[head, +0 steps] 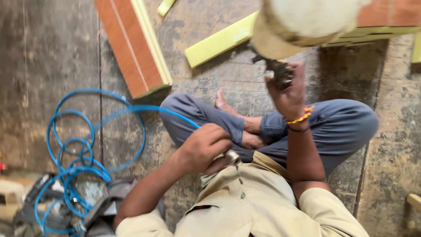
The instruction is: The person sits on the workshop floor and uses a spray gun to apply adhesive onto yellow foam strips, then presses foam pieces together by hand and trims edges with a knife. The person handles several foam strips and a spray gun with a cup throughout.
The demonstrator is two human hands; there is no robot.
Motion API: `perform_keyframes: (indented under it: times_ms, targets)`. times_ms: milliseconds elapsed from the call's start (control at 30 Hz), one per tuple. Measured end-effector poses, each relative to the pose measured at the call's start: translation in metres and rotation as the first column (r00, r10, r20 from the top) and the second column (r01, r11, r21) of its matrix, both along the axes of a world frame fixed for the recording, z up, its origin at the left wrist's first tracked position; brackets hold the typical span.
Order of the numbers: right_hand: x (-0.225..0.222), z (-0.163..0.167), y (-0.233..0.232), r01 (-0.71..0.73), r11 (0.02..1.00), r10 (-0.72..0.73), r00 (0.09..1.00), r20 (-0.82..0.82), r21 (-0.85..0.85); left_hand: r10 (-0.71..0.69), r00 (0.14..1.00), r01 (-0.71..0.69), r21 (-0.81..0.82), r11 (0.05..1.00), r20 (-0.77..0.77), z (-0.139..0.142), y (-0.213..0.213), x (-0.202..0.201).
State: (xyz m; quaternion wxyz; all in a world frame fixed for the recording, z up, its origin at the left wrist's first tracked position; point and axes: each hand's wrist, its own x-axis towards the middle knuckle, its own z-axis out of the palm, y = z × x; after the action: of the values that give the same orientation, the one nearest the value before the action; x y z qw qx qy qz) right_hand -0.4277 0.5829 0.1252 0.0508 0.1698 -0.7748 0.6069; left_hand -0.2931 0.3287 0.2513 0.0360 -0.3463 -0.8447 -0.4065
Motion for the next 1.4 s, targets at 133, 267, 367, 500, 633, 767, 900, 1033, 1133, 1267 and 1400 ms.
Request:
perform_keyframes:
  times_ms: [133,267,367,500,633,767,900,1033,1133,1267,1400]
  targets:
    - [0.012,0.000,-0.008,0.006,0.993,0.000,0.999,0.054,-0.116,0.007,0.942,-0.137,0.367,0.920,0.335,-0.040,0.042,-0.045]
    - [0.017,-0.008,-0.012,0.005,0.964,0.059,0.971,0.232,-0.266,0.275,0.828,-0.459,0.311,0.832,0.488,-0.090,0.074,-0.056]
    - [0.020,-0.010,-0.015,-0.002,0.972,0.054,0.974,0.218,-0.234,0.310,0.754,-0.549,0.297,0.781,0.579,-0.123,0.081,-0.066]
    - [0.028,-0.008,-0.025,-0.041,0.956,0.086,0.986,0.145,-0.290,0.122,0.756,-0.491,0.434,0.755,0.643,-0.146,0.073,-0.078]
    - [0.036,-0.001,-0.035,-0.076,0.956,0.068,0.997,-0.038,-0.285,0.189,0.852,-0.432,0.451,0.781,0.488,-0.145,0.083,-0.083]
    - [0.039,0.008,-0.040,0.025,0.997,-0.038,0.982,-0.183,-0.072,0.135,0.679,-0.594,0.432,0.678,0.722,-0.132,0.095,-0.093]
    - [0.044,0.009,-0.035,-0.118,0.962,0.112,0.993,-0.036,-0.248,0.174,0.656,-0.634,0.411,0.655,0.735,-0.121,0.090,-0.090]
    - [0.047,-0.010,-0.029,-0.236,0.764,0.337,0.939,0.060,-0.600,0.284,0.782,-0.571,0.455,0.683,0.555,-0.123,0.080,-0.088]
    - [0.042,-0.033,-0.031,0.054,0.711,0.283,0.891,0.355,-0.701,0.297,0.764,-0.591,0.437,0.678,0.573,-0.130,0.075,-0.090]
    - [0.031,-0.056,-0.035,-0.034,0.851,0.328,0.813,0.481,-0.524,0.302,0.737,-0.609,0.399,0.686,0.605,-0.137,0.067,-0.090]
    - [0.021,-0.062,-0.041,-0.005,0.546,0.656,0.625,0.424,-0.838,0.315,0.719,-0.637,0.407,0.655,0.619,-0.137,0.062,-0.088]
